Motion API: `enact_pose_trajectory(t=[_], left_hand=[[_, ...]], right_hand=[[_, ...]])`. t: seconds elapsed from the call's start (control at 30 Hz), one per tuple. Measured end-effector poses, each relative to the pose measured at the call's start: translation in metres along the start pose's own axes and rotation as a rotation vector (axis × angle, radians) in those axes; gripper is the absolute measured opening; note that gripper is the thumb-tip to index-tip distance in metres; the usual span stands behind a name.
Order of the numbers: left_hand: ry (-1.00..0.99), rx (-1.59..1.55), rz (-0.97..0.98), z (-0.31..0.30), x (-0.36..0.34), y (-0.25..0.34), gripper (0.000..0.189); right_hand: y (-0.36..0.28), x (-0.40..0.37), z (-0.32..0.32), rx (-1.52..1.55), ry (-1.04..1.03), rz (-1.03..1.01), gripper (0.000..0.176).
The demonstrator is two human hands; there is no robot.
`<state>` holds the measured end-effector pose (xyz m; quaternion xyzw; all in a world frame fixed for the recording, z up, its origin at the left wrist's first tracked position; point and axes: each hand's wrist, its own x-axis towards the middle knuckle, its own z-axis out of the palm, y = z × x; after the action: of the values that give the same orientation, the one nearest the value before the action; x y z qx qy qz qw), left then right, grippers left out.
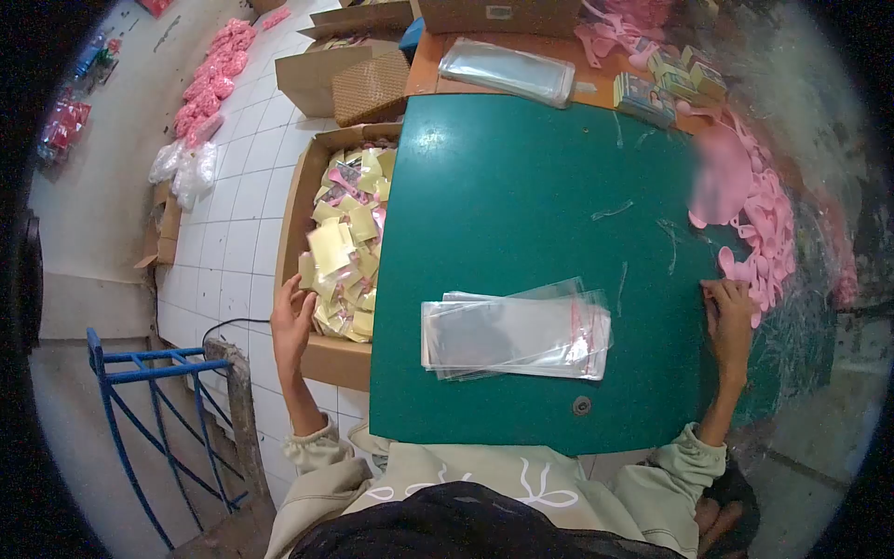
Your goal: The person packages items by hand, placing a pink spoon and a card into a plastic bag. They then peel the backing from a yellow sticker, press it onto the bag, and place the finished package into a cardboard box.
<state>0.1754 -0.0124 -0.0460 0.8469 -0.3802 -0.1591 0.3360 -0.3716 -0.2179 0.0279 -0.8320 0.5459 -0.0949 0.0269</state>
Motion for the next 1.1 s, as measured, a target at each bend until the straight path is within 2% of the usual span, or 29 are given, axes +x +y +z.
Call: enact_pose_trajectory(t=[0.07,0.13,0.2,0.27,0.33,0.4,0.5,0.6,0.63,0.7,0.83,0.93,1.03,1.1], left_hand=[[-0.021,-0.131,0.035,0.006,0.006,0.011,0.043],[-0.056,-0.161,0.113,0.009,0.003,0.054,0.042],[-0.103,-0.108,0.418,0.017,0.003,0.096,0.042],[-0.246,-0.219,0.55,0.023,-0.006,0.15,0.032],[-0.418,-0.125,0.736,0.041,-0.014,0.178,0.023],[-0.599,-0.081,0.826,0.072,-0.022,0.191,0.023],[-0.609,0.019,0.832,0.104,-0.029,0.209,0.024],[-0.591,-0.081,0.879,0.123,-0.031,0.205,0.022],[-0.638,-0.14,0.841,0.126,-0.029,0.203,0.021],[-0.734,-0.255,0.754,0.13,-0.026,0.201,0.019],[-0.673,-0.367,0.727,0.129,-0.023,0.196,0.016],[-0.654,-0.35,0.698,0.125,-0.023,0.198,0.015],[-0.581,-0.314,0.739,0.123,-0.025,0.199,0.015],[-0.506,-0.338,0.786,0.126,-0.028,0.196,0.014]], right_hand=[[0.0,-0.002,-0.001,0.025,-0.019,0.057,0.025],[0.004,-0.007,-0.004,0.025,-0.029,0.043,0.027],[0.003,-0.003,-0.008,-0.04,0.029,0.0,0.03],[-0.001,-0.006,-0.015,-0.169,0.151,-0.041,0.034],[0.016,-0.006,-0.005,-0.107,0.132,0.0,0.037],[0.027,-0.008,0.003,-0.131,0.14,0.009,0.038],[0.02,-0.006,-0.004,-0.2,0.109,-0.008,0.034],[0.025,-0.006,-0.006,-0.21,0.092,0.026,0.028],[0.026,-0.005,-0.006,-0.21,0.084,0.036,0.027],[0.024,-0.005,-0.007,-0.209,0.185,0.023,0.024],[0.005,0.001,-0.019,-0.198,0.389,0.045,0.017],[-0.008,0.006,-0.024,0.393,0.457,0.218,0.015],[-0.012,0.019,-0.011,1.283,0.608,0.229,0.019],[-0.008,0.021,-0.011,1.638,0.155,0.027,0.025]])
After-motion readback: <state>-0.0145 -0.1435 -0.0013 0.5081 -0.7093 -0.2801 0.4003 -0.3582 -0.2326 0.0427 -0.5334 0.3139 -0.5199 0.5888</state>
